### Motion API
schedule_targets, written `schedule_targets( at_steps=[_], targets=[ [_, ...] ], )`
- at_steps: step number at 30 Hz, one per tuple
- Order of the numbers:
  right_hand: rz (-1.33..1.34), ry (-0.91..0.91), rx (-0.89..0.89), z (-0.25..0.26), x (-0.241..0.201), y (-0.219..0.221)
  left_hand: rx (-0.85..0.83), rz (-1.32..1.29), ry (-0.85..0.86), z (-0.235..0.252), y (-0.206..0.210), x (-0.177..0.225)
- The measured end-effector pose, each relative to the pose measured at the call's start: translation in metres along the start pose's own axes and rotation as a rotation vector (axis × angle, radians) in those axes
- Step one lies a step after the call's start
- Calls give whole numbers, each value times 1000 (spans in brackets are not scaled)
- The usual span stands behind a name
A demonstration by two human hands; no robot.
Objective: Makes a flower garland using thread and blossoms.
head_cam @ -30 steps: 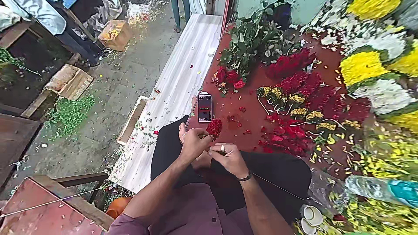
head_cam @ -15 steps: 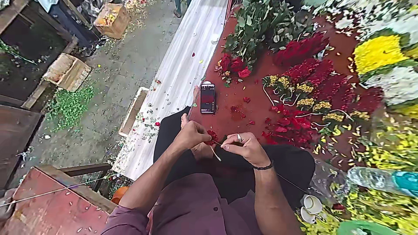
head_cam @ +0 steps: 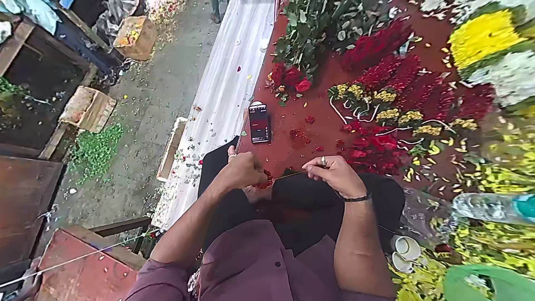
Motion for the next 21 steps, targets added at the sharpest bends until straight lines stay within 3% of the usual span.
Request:
schedule_targets(
  at_steps=[3, 9, 14, 18, 21],
  targets=[
    [-105, 203, 194, 12, 38, -35, 33, -87, 3, -7, 2, -2],
    [-218, 254, 292, 107, 75, -66, 44, -221, 22, -24, 14, -19],
    [-528, 209, 287, 198, 117, -38, 97, -255, 81, -32, 24, -30],
    [-705, 196, 459, 194, 92, -9, 143, -260, 61, -37, 24, -45],
    [-758, 253, 375, 187, 95, -1, 136, -272, 63, -35, 23, -47]
  ],
)
Point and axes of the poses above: each hand's wrist, its own z-axis towards the middle knuckle, its own y-axis out of the palm, x = y × z, the point moved 5 cm from there along z, towards the middle knuckle, and after that the axes turned 3 degrees about -x, right-handed, at the moved point
